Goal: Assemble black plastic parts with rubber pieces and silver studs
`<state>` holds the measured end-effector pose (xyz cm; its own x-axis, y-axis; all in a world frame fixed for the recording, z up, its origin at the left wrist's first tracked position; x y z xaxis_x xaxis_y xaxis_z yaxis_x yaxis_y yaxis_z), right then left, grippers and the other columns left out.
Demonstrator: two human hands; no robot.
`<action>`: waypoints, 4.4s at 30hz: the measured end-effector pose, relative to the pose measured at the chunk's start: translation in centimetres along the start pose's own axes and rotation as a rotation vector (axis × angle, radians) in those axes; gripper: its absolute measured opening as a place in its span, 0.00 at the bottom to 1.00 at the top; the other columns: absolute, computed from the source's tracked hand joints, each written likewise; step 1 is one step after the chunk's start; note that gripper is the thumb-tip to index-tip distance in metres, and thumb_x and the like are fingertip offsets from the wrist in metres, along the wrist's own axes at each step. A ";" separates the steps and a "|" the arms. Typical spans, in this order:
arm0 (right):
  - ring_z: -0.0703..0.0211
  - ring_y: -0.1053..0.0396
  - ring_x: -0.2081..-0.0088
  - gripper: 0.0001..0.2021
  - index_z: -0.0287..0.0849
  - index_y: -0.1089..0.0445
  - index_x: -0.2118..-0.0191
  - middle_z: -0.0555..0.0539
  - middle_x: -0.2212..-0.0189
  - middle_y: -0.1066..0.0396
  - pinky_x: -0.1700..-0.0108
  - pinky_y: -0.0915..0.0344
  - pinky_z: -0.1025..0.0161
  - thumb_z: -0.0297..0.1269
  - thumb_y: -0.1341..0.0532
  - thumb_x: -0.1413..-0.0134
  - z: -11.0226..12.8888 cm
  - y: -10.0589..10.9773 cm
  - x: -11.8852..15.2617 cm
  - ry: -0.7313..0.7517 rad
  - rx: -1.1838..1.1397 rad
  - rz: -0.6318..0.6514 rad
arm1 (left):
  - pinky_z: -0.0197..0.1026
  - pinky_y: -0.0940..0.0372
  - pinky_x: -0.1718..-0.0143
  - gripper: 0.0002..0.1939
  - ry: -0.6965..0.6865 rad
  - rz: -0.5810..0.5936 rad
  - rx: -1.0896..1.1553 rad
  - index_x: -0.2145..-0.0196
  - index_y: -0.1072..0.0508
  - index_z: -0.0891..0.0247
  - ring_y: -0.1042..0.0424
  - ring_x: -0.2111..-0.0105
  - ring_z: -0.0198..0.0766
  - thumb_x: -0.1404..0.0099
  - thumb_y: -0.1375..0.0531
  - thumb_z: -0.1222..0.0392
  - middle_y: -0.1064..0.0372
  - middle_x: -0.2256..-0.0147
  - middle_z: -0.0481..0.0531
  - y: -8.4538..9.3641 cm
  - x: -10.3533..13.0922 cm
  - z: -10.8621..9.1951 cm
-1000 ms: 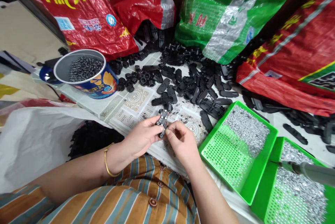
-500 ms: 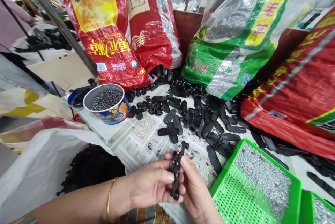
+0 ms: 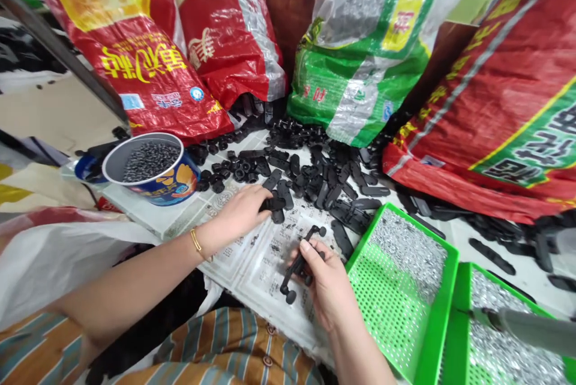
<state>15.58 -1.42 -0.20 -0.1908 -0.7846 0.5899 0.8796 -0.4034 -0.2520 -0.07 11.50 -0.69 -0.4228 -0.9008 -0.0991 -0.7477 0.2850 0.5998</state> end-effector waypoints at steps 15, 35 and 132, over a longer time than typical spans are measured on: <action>0.59 0.34 0.65 0.14 0.45 0.27 0.65 0.49 0.65 0.29 0.63 0.40 0.64 0.47 0.36 0.55 1.0 0.7 0.3 0.337 0.520 0.042 | 0.34 0.42 0.79 0.12 0.379 0.289 0.549 0.63 0.29 0.61 0.36 0.81 0.32 0.48 0.39 0.61 0.35 0.80 0.45 -2.2 6.4 -2.2; 0.63 0.34 0.70 0.14 0.42 0.28 0.68 0.50 0.72 0.29 0.65 0.37 0.66 0.44 0.31 0.62 -0.8 -0.8 1.1 0.029 0.129 0.085 | 0.40 0.35 0.67 0.11 0.766 0.163 1.428 0.56 0.33 0.67 0.28 0.68 0.37 0.37 0.47 0.65 0.29 0.66 0.57 -3.8 8.1 -3.1; 0.63 0.38 0.75 0.10 0.43 0.32 0.65 0.52 0.77 0.35 0.70 0.40 0.63 0.43 0.42 0.51 1.8 0.1 -0.7 0.200 0.679 0.200 | 0.37 0.38 0.73 0.12 0.677 0.224 1.455 0.65 0.28 0.67 0.33 0.73 0.34 0.45 0.37 0.56 0.32 0.72 0.52 -5.6 6.3 -3.5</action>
<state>16.62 -0.04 0.73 -0.0171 -0.9096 0.4152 0.9697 0.0862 0.2287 3.26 3.09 -1.89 -0.5874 -0.6602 0.4681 -0.6985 0.1215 -0.7052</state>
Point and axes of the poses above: each hand's wrist, its own x-axis away from the middle knuckle, its own y-axis out of the back of the hand, z = x × y, the point moved 2 cm from there along -x, towards the middle knuckle
